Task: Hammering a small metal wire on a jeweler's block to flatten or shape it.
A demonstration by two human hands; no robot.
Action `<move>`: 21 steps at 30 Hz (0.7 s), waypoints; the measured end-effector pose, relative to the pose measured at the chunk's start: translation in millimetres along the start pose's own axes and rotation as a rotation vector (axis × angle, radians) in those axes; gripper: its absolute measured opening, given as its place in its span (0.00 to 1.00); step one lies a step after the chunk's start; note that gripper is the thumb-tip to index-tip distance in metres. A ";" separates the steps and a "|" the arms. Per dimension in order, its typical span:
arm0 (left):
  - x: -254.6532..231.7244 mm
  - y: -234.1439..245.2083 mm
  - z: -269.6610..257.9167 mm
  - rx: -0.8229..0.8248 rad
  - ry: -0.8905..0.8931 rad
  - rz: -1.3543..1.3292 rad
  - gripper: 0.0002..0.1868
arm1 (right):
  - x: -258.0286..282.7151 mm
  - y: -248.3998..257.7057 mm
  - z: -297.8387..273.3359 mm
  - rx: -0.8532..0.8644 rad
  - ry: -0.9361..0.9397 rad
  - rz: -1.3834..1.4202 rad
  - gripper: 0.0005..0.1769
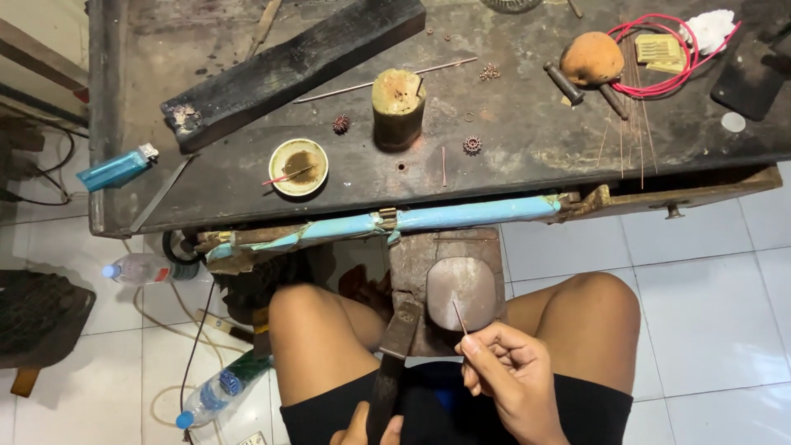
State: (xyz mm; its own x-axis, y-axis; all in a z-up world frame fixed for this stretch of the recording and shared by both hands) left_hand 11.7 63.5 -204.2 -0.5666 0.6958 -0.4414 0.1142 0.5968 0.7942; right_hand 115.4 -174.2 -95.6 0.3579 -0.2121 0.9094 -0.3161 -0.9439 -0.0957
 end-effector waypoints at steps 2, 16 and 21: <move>-6.0 2.7 -0.2 -0.102 -0.091 -0.052 0.17 | 1.4 -0.4 -0.2 0.010 -0.003 -0.005 0.13; -65.3 67.2 -21.9 -0.016 -0.183 -0.212 0.20 | 12.2 -18.8 -1.9 0.047 0.063 -0.033 0.14; -93.3 106.6 -47.6 -0.087 -0.205 -0.327 0.20 | 4.4 -28.0 -3.4 0.089 0.071 0.053 0.14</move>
State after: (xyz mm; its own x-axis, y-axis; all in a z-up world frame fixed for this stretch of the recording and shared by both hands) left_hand 37.8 43.2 -58.5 -0.3857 0.5451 -0.7444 -0.1198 0.7704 0.6262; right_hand 122.9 -147.9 -87.6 0.2785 -0.2466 0.9282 -0.2522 -0.9513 -0.1771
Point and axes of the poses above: each hand's wrist, its own z-axis towards the middle knuckle, its own y-axis out of the back of the hand, x = y × z, the point moved 6 cm from there along z, towards the middle knuckle, and after that the axes turned 1 degree about -y, right-handed, at the moved point
